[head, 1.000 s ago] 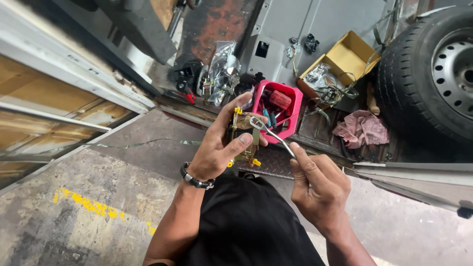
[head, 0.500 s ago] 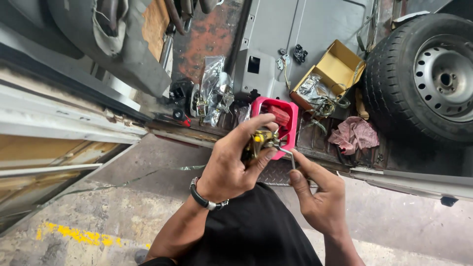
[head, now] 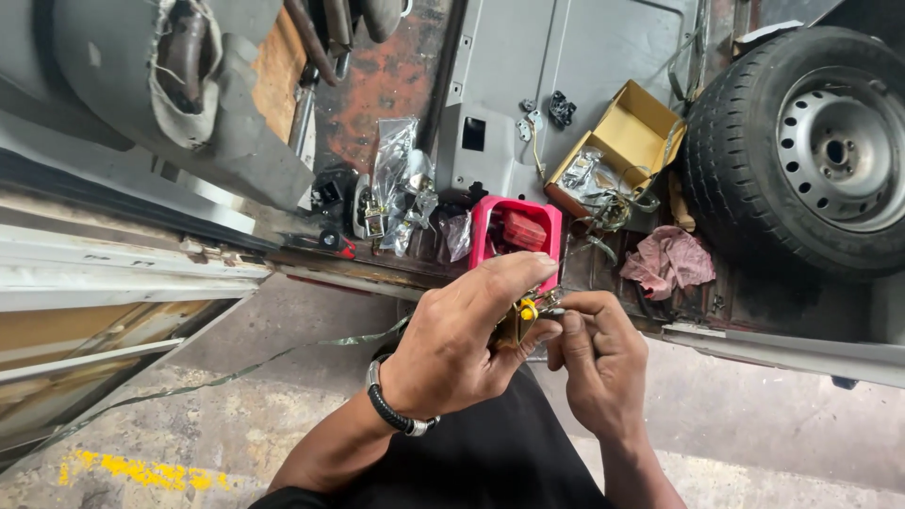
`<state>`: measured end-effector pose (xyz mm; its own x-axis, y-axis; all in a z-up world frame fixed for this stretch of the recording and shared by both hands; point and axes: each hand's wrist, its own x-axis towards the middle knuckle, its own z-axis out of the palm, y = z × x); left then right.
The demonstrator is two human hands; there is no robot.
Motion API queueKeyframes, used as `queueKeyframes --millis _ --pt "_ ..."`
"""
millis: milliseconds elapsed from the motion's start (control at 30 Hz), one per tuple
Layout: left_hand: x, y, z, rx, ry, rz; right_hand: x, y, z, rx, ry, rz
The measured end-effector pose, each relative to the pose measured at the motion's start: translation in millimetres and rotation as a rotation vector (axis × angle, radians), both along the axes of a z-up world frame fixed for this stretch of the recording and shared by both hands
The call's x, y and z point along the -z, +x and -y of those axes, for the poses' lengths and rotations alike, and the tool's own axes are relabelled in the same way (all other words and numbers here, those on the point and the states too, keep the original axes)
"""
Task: Repairing or assembling a car door latch mechanism in a workshop setting.
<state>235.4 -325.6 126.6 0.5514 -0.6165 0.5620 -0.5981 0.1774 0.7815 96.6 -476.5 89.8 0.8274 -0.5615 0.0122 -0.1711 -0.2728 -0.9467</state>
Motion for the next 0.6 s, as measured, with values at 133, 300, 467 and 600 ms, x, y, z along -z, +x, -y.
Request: queueKeyframes --millis 133,300,467,600 --pt "-5 -14 18 -0.007 0.002 0.065 -2 -9 15 -0.052 0.039 0.086" --pt "-10 -27 38 -0.024 0.056 0.148 16 -27 41 -0.107 0.226 0.190" --pt "-13 -35 48 -0.016 0.066 0.131 13 -30 53 -0.118 0.338 0.173" --pt "-13 -40 51 -0.012 0.065 0.108 4 -29 59 -0.196 0.617 0.164"
